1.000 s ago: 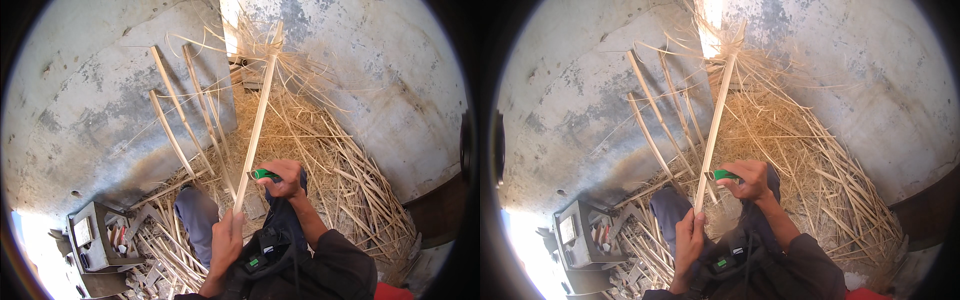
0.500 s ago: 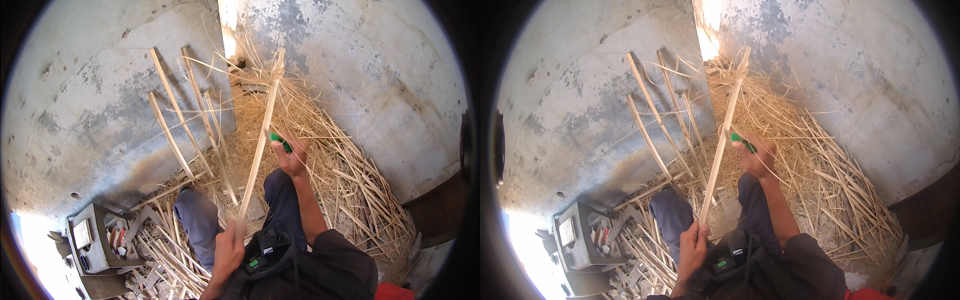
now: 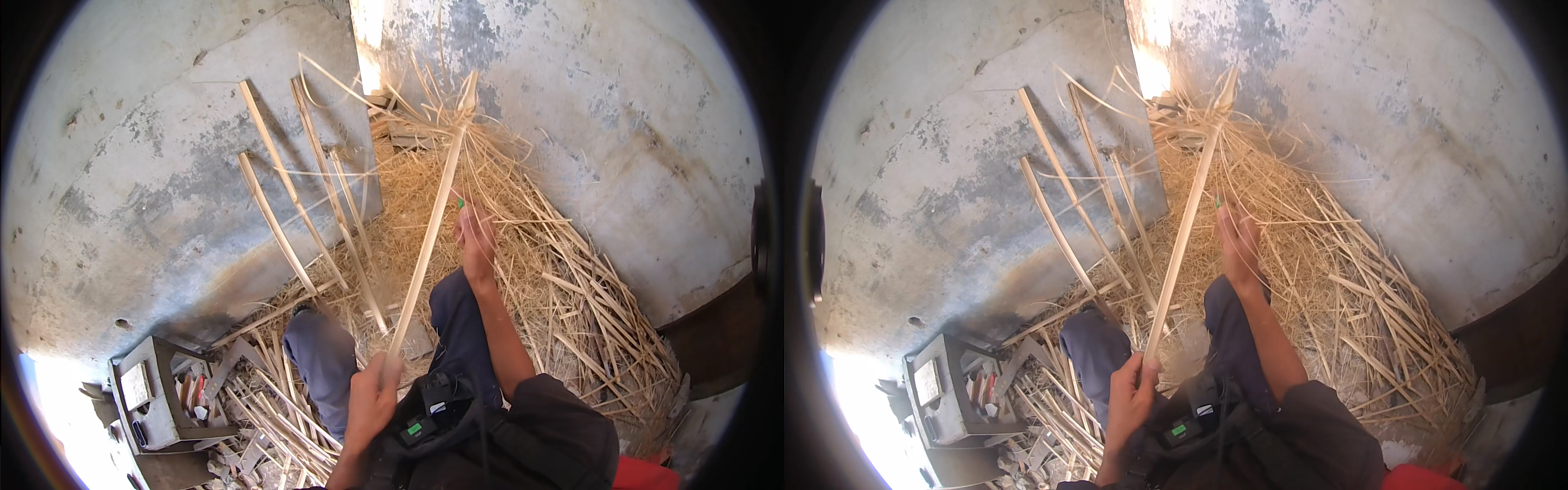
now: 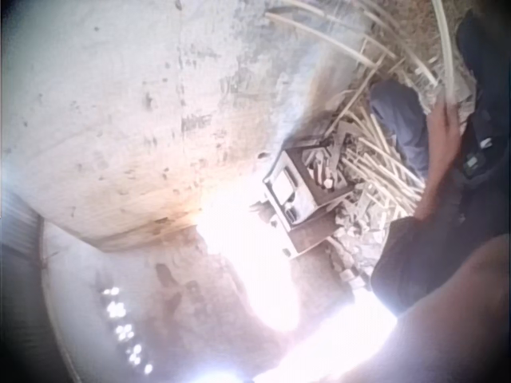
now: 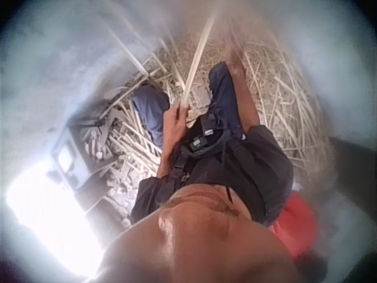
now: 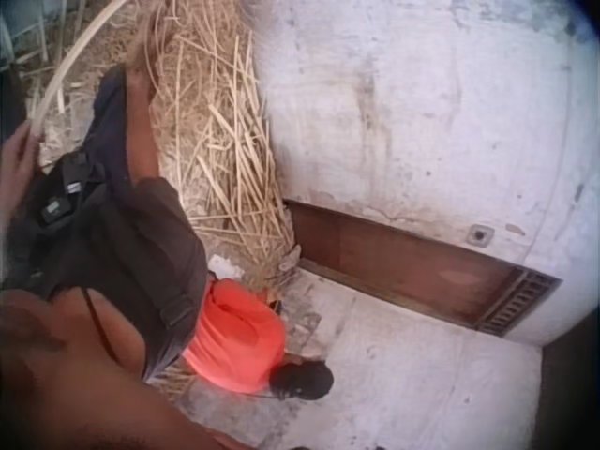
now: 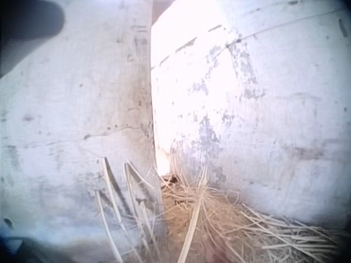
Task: The person sits on the floor and uses a green utility knife to peel the outer layer off a long bamboo stick. They hold the stick with their left hand and scrape downwards with the knife in their right hand, repeating the motion along the length of the stick.
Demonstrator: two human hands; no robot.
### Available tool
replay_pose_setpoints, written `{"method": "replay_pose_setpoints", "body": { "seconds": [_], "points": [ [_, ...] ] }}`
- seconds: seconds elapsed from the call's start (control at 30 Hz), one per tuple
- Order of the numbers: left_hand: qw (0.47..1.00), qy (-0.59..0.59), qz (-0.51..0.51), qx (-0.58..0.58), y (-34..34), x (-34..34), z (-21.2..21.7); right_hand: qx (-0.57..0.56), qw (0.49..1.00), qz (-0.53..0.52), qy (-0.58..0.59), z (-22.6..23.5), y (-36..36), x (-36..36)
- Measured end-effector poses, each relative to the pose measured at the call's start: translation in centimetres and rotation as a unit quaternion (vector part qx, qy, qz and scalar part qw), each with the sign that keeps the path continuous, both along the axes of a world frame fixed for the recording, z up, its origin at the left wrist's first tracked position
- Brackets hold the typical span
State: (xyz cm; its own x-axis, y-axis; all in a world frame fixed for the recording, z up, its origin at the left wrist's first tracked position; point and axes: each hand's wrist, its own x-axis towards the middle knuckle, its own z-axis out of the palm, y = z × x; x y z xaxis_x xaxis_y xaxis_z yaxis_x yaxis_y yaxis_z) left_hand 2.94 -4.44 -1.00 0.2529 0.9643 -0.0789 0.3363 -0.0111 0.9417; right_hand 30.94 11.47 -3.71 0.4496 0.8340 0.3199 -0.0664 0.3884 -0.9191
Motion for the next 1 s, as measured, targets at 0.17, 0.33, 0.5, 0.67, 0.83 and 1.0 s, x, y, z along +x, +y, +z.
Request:
{"method": "replay_pose_setpoints", "body": {
  "seconds": [0.17,0.33,0.5,0.67,0.83,1.0],
  "points": [
    [0.999,-0.046,0.009,-0.009,1.7,0.3,0.2,0.01,0.988,0.046,-0.15,-1.7,-4.4,-3.2],
    [0.999,-0.044,0.013,0.003,2.2,0.5,1.6,0.064,0.951,0.062,-0.297,0.8,-7.3,-3.2],
    [0.999,-0.042,0.011,0.024,2.1,0.6,1.4,0.126,0.925,0.065,-0.351,1.6,-7.3,-3.9],
    [0.998,-0.03,0.021,0.044,2.1,1.1,2.2,0.157,0.891,0.044,-0.423,2.2,-7.8,-4.2],
    [0.998,-0.012,0.031,0.056,2.1,1.4,3.0,0.175,0.888,0.027,-0.425,2.2,-7.9,-4.5],
    [0.997,-0.014,0.04,0.072,2.0,1.6,2.8,0.18,0.87,-0.001,-0.458,3.1,-8.1,-4.3]
  ]
}}
